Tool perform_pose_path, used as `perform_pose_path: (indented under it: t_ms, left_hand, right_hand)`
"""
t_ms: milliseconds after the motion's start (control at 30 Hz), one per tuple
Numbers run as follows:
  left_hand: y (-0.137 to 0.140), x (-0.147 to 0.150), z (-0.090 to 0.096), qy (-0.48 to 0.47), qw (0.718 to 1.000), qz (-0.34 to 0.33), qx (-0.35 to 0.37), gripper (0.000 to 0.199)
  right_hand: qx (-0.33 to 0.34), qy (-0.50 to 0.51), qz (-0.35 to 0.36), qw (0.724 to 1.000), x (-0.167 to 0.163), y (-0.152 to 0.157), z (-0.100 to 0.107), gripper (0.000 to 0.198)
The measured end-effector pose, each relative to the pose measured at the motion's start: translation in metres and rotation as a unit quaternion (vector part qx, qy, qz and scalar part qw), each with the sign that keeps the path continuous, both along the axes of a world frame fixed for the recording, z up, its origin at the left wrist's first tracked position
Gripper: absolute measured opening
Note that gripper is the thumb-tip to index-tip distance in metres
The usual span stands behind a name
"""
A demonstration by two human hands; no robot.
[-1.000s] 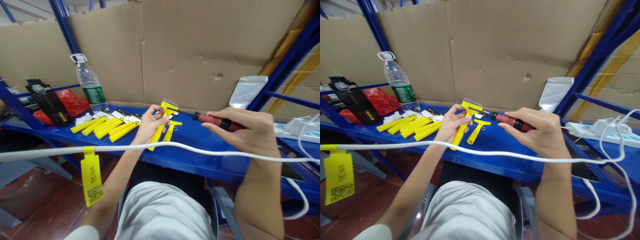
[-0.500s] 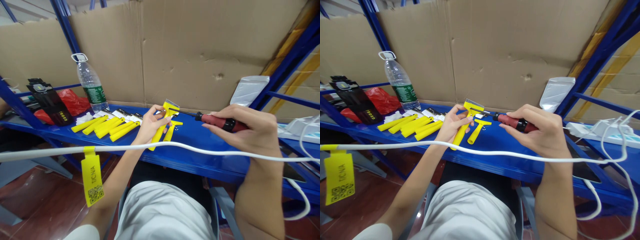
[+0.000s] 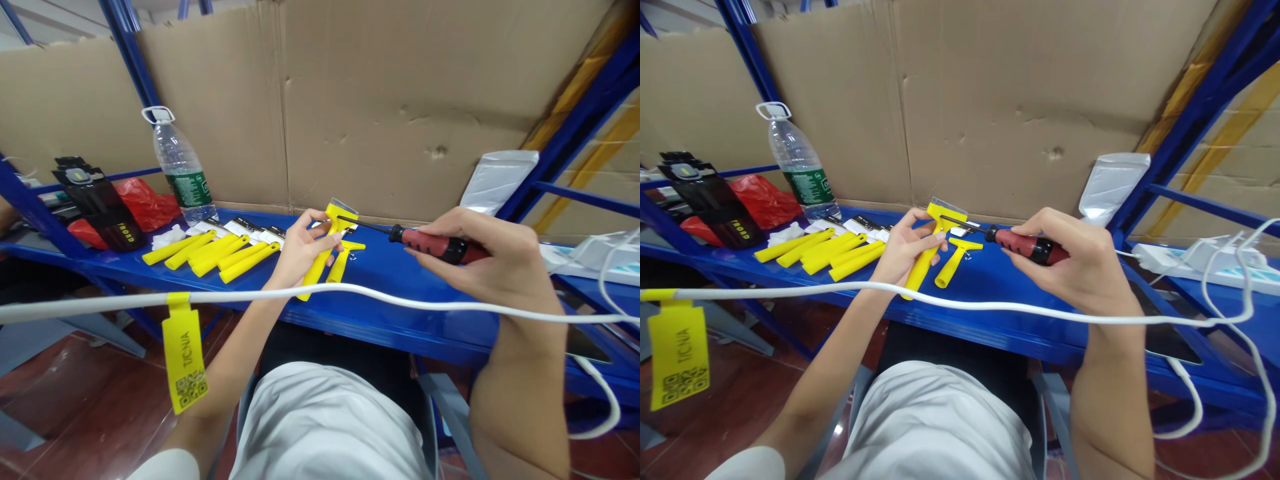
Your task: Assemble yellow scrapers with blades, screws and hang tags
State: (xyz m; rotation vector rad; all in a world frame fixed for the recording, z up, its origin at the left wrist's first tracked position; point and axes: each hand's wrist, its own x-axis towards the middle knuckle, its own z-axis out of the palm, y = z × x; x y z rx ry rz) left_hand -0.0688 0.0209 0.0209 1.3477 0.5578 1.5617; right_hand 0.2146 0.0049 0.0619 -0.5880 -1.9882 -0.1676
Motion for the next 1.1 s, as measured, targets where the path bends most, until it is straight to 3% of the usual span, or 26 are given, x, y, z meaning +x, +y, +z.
perform_pose_path:
  t_ms: [133, 267, 533, 633, 733, 900, 1100]
  left_hand:
    - [0.0003, -0.0004, -0.0013, -0.002, 1.000, 0.000, -0.003, 0.053]
    - [0.0006, -0.0007, -0.0015, -0.013, 1.000, 0.007, -0.004, 0.053]
    - [0.0013, -0.0001, -0.0006, -0.001, 1.000, -0.002, -0.001, 0.052]
    - [0.0014, -0.0001, -0.0012, 0.001, 1.000, 0.001, 0.004, 0.052]
    - [0.0022, -0.0005, -0.0021, 0.004, 1.000, 0.002, 0.008, 0.052]
    - [0.0036, -0.0007, -0.0033, 0.010, 1.000, 0.004, 0.012, 0.050]
    - [0.0032, -0.0010, -0.0038, 0.016, 1.000, 0.013, 0.012, 0.049]
  right_hand:
    - [0.024, -0.007, -0.039, 0.999, 0.0016, -0.0035, -0.0005, 0.018]
    - [-0.002, -0.027, -0.075, 0.997, 0.0019, -0.0058, -0.0009, 0.021]
    - [-0.023, -0.008, -0.002, 1.000, 0.0007, 0.0006, 0.0015, 0.031]
    - [0.017, -0.011, 0.018, 1.000, 0.0005, 0.0006, 0.0015, 0.026]
    - [0.050, -0.004, 0.009, 0.999, -0.0010, -0.0025, 0.0013, 0.025]
    - [0.042, 0.006, -0.026, 0.999, -0.0039, -0.0076, 0.0007, 0.019]
    - [0.082, 0.007, -0.002, 0.997, -0.0040, -0.0034, -0.0012, 0.022]
